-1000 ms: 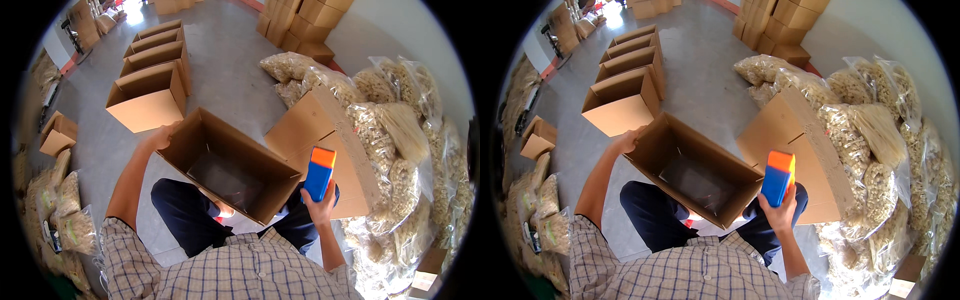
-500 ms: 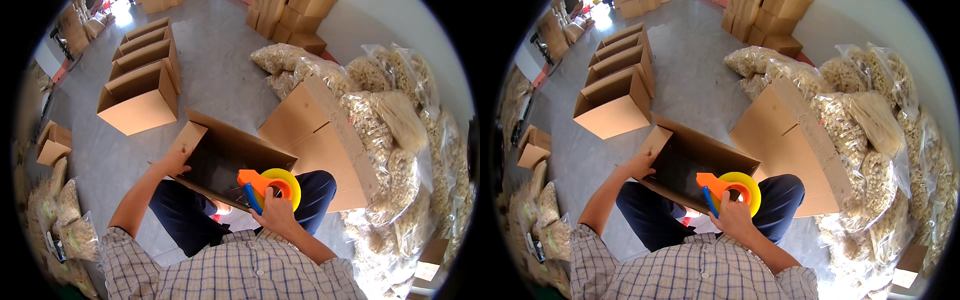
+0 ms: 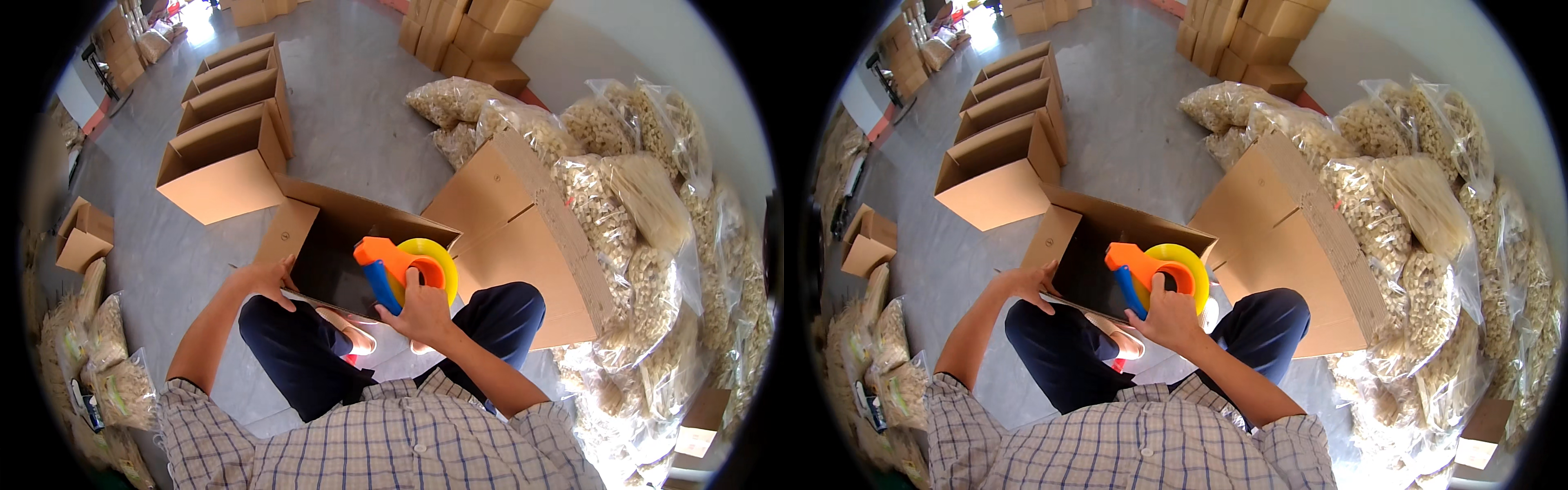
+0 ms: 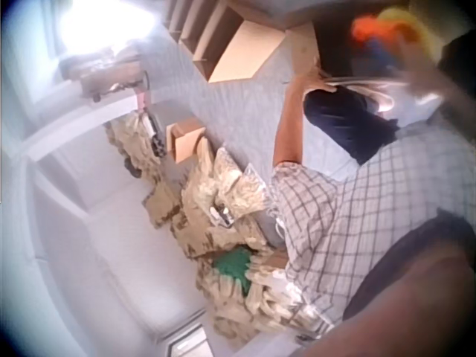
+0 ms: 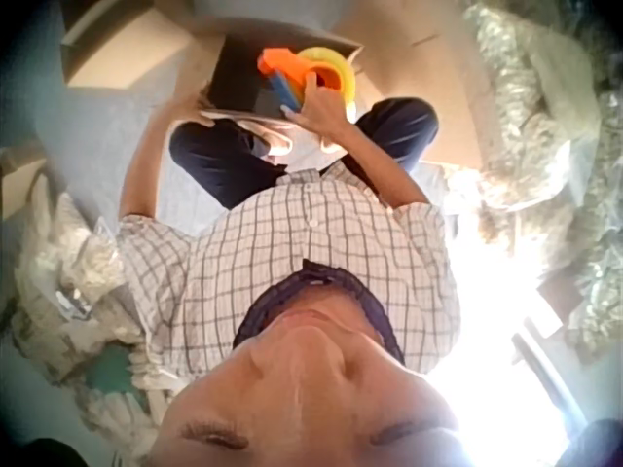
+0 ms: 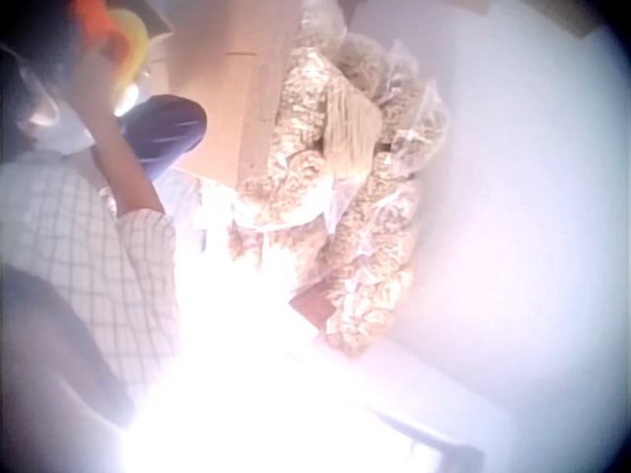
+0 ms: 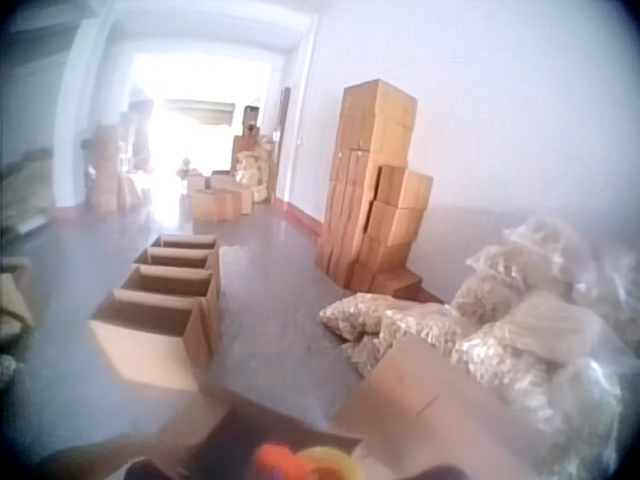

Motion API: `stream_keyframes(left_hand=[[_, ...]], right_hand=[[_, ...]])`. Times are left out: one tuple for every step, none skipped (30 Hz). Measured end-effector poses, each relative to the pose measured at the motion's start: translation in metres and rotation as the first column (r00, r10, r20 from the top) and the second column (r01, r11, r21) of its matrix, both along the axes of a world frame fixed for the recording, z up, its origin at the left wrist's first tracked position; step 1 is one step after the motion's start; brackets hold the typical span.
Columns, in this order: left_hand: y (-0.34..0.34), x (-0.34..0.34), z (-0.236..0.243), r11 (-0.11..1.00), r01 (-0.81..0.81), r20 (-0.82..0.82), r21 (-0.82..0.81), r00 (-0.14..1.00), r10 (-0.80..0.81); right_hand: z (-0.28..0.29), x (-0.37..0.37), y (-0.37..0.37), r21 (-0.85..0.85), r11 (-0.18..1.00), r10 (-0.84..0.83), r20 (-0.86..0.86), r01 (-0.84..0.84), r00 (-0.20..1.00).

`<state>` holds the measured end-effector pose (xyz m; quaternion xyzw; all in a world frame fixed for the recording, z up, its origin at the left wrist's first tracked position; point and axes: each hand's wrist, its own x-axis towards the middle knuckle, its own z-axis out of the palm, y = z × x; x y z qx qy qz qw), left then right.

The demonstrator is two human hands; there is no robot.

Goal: The person folds cardboard box flats into open boxes and applies packing tape to the bottom seam using a tape dispenser.

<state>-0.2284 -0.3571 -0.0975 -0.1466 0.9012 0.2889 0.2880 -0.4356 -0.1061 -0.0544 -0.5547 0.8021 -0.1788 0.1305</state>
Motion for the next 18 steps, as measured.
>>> stream_keyframes(left_hand=[[-0.001,0.001,0.000,1.000,-0.014,0.050,0.012,0.999,0.013],[0.000,-0.004,0.001,0.999,-0.020,0.088,0.026,0.996,0.018],[0.000,-0.009,0.004,0.999,-0.022,0.128,0.037,0.992,0.017],[0.002,-0.010,0.004,0.999,-0.011,0.078,0.039,0.997,0.008],[0.003,-0.008,0.008,1.000,0.001,0.026,0.025,1.000,-0.001],[0.005,-0.001,0.011,1.000,-0.003,-0.018,0.013,1.000,0.004],[0.004,0.003,0.014,1.000,-0.007,-0.063,0.001,0.998,0.007],[0.001,0.007,0.013,0.998,-0.033,-0.060,0.050,0.998,0.036],[-0.002,0.013,0.010,0.993,-0.069,-0.054,0.100,0.996,0.075],[-0.005,0.018,0.007,0.983,-0.103,-0.049,0.150,0.993,0.112],[-0.009,0.016,0.002,0.983,-0.106,-0.018,0.148,0.994,0.110],[-0.015,0.011,-0.004,0.983,-0.112,0.009,0.146,0.994,0.112],[-0.021,0.004,-0.010,0.982,-0.118,0.037,0.145,0.993,0.114],[-0.028,-0.005,-0.021,0.987,-0.124,0.109,0.103,0.988,0.113],[-0.032,-0.016,-0.024,0.991,-0.124,0.183,0.057,0.977,0.112],[-0.026,-0.030,-0.007,0.990,-0.140,0.175,-0.010,0.975,0.140],[-0.016,-0.051,0.018,0.988,-0.141,0.159,-0.069,0.976,0.151],[-0.012,-0.057,0.031,0.979,-0.155,0.151,-0.132,0.973,0.174]], right_hand=[[0.003,0.005,-0.004,0.094,0.995,0.020,0.070,-0.026,0.997],[0.000,0.009,-0.008,0.071,0.996,0.041,0.160,-0.053,0.986],[-0.007,0.014,-0.012,0.042,0.996,0.060,0.248,-0.073,0.967],[-0.016,0.018,-0.016,0.012,0.996,0.083,0.334,-0.092,0.939],[-0.028,0.018,-0.021,0.074,0.991,0.082,0.362,-0.116,0.929],[-0.041,0.014,-0.022,0.060,0.991,0.088,0.351,-0.117,0.932],[-0.054,0.006,-0.021,0.048,0.992,0.094,0.340,-0.117,0.936],[-0.066,-0.001,-0.019,0.042,0.992,0.101,0.335,-0.122,0.937],[-0.069,-0.009,-0.017,-0.026,0.992,0.127,0.364,-0.126,0.923],[-0.070,-0.012,-0.016,-0.072,0.992,0.123,0.479,-0.101,0.869],[-0.063,-0.016,-0.017,-0.104,0.992,0.121,0.581,-0.074,0.805],[-0.058,-0.021,-0.019,-0.130,0.990,0.123,0.672,-0.047,0.730],[-0.055,-0.029,-0.023,-0.097,0.992,0.120,0.638,-0.075,0.761],[-0.041,-0.033,-0.029,-0.142,0.989,0.122,0.694,-0.032,0.710],[-0.015,-0.035,-0.035,-0.187,0.982,0.130,0.747,0.018,0.653],[0.008,-0.040,-0.041,-0.225,0.971,0.135,0.796,0.081,0.590],[0.023,-0.052,-0.049,-0.339,0.934,0.202,0.762,0.115,0.615],[0.033,-0.063,-0.061,-0.451,0.882,0.274,0.726,0.135,0.631]])
